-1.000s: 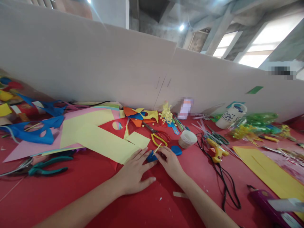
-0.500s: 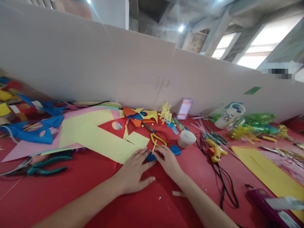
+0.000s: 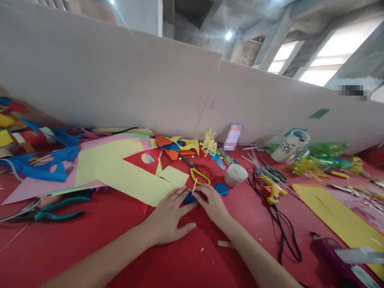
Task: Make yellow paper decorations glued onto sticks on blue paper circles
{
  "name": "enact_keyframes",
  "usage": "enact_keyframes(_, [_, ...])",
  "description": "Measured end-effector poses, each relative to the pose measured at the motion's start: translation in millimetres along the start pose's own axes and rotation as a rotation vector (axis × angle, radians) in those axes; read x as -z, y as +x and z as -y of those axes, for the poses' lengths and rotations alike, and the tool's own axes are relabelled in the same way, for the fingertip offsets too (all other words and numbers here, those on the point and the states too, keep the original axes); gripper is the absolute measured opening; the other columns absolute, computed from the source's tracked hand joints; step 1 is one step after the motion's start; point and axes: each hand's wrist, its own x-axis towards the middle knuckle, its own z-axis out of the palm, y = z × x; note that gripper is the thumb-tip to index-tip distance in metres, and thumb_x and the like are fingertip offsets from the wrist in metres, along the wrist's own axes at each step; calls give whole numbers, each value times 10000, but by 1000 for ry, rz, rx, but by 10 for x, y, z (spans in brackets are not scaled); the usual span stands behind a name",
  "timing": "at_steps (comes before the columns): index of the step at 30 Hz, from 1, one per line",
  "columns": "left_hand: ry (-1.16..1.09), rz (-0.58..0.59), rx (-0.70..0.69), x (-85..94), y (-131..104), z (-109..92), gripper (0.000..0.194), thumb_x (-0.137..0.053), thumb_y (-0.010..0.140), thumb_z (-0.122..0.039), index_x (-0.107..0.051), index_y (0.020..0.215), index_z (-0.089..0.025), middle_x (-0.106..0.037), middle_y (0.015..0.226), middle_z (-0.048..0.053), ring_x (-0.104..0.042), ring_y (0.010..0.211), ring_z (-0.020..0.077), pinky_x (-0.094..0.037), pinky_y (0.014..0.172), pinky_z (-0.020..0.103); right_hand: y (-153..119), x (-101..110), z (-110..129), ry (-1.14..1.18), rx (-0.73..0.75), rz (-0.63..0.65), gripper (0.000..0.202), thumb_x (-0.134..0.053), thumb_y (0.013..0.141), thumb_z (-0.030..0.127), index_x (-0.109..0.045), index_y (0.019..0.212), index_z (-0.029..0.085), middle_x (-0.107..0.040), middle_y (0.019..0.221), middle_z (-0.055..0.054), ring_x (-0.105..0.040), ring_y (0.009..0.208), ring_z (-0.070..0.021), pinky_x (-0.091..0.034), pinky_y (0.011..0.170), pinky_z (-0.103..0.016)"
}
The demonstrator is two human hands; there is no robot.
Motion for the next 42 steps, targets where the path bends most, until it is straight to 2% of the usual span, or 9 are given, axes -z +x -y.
enact_keyframes(10, [-41,-17,15,-31,-8,9,571,-390,820,-578,-405,1312,-289,-320,1431,90,-243,1315,312,-243,1052,510,-18,0,-10,-17,-25,-2,89,-551,822,230,-614,864,183,-639,869,-61,-581,815,-192,-489,745,-325])
enact_keyframes(16, [-22,-11,27,-27,-8,3,594,-373,823,-583,-393,1321,-260,-289,1443,107,-201,1330,305,-237,1058,501,-17,15,15,13,-14,-24,113,-499,857,222,-608,864,195,-644,888,-56,-582,863,-188,-471,805,-333])
enact_keyframes(26, [-42,-26,24,-26,-14,4,584,-388,822,-577,-390,1320,-272,-263,1455,88,-185,1334,310,-242,1054,508,-17,18,30,1,-16,-9,89,-518,838,227,-599,860,195,-638,875,-54,-575,841,-190,-474,770,-326])
enact_keyframes(32, [-54,-57,18,-14,-17,5,557,-393,823,-568,-428,1294,-271,-278,1449,79,-202,1328,312,-248,1054,508,-43,31,63,-20,23,-44,155,-469,763,116,-568,858,187,-615,846,-58,-561,796,-184,-466,736,-316])
enact_keyframes(36, [-40,-74,19,14,-19,-17,557,-401,823,-558,-435,1289,-254,-319,1422,106,-240,1311,323,-282,1033,513,-65,32,74,-4,-42,-65,248,-462,662,89,-525,885,179,-541,736,-18,-531,674,-162,-455,658,-289])
enact_keyframes(39, [-39,-111,24,36,-20,-54,528,-420,823,-534,-473,1251,-229,-393,1367,119,-289,1288,317,-318,1018,495,-68,28,68,29,-90,-64,266,-454,659,107,-485,914,174,-497,695,3,-517,638,-155,-446,621,-273])
enact_keyframes(42, [-45,-209,43,60,-35,-60,459,-432,835,-478,-507,1193,-201,-484,1281,115,-363,1246,288,-358,1006,453,-68,26,55,64,-83,-82,227,-433,674,111,-448,888,187,-495,713,4,-512,628,-144,-441,600,-256])
